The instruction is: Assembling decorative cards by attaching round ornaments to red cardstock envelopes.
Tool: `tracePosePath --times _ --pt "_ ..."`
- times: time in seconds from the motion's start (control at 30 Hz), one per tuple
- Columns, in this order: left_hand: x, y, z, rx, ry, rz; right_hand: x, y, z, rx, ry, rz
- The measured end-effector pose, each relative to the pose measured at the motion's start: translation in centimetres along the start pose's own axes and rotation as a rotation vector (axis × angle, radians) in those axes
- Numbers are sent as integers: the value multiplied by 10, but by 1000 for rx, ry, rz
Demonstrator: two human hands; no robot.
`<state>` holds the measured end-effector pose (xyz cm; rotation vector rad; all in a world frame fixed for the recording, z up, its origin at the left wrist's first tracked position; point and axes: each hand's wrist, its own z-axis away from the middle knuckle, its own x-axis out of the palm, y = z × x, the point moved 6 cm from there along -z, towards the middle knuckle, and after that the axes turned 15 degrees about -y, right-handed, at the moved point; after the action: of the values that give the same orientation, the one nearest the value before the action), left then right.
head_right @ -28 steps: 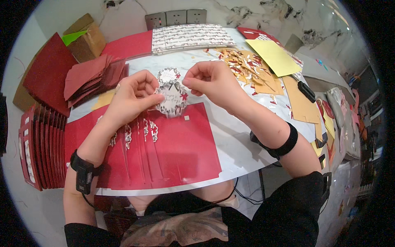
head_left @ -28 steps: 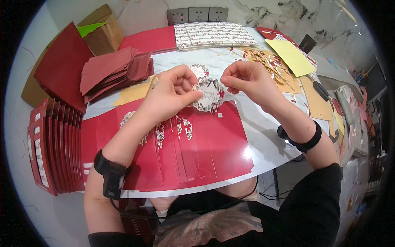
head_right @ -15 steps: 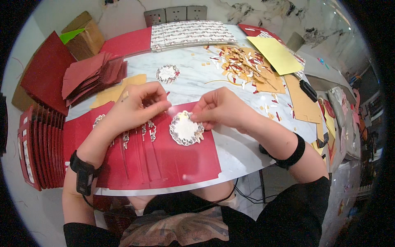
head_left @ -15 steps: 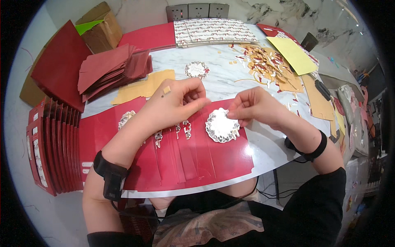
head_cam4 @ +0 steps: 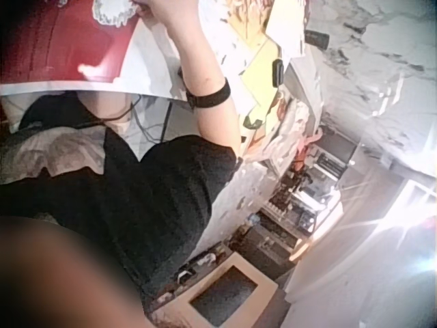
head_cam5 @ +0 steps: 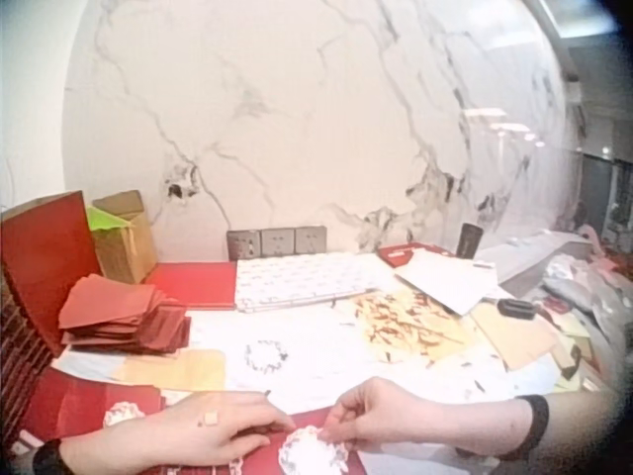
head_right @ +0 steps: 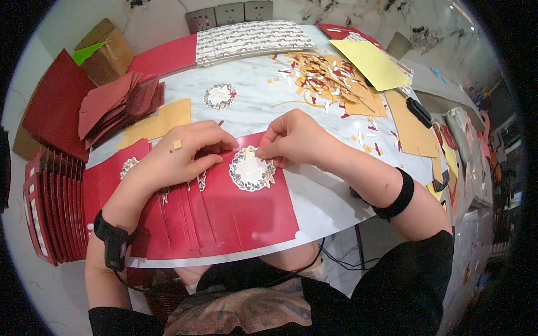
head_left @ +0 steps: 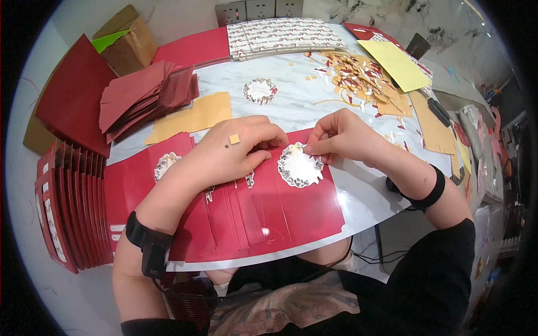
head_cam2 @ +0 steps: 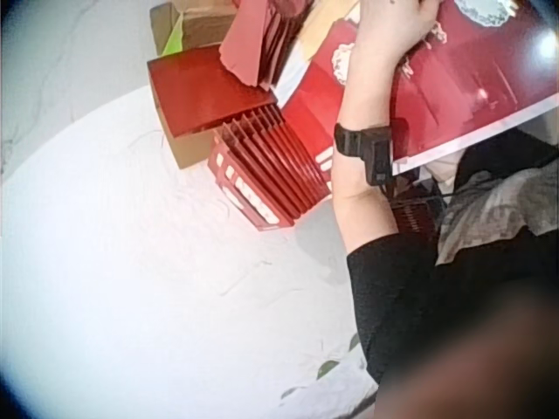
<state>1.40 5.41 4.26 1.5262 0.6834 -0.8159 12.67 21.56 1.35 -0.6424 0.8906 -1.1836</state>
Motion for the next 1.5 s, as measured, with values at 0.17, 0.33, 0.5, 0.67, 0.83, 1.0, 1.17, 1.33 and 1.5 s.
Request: tracePosePath --times 0.17,0.33,0.5,0.67,0.83,1.0,1.17,1.33,1.5 --pt "5 2 1 2 -25 -68 1 -5 0 17 31 -14" --pt "10 6 0 58 -53 -198 -1 -4 -2 66 46 -7" --pt "11 8 0 86 -59 -252 1 -10 -1 98 -18 108" --pt "12 15 -2 91 -59 -283 -18 -18 -4 -97 47 403" --pt "10 15 0 75 -69 -300 -13 -31 -8 -212 123 742" --pt "-15 16 5 -33 64 -419 -16 -47 -14 -89 60 729" --pt "-27 1 15 -240 52 -451 -29 -45 -32 67 -148 500" --pt "-27 -6 16 -379 -111 -429 -25 -58 -31 82 -150 614" --pt "-26 -7 15 -387 -74 -392 -21 -64 -29 61 -150 688"
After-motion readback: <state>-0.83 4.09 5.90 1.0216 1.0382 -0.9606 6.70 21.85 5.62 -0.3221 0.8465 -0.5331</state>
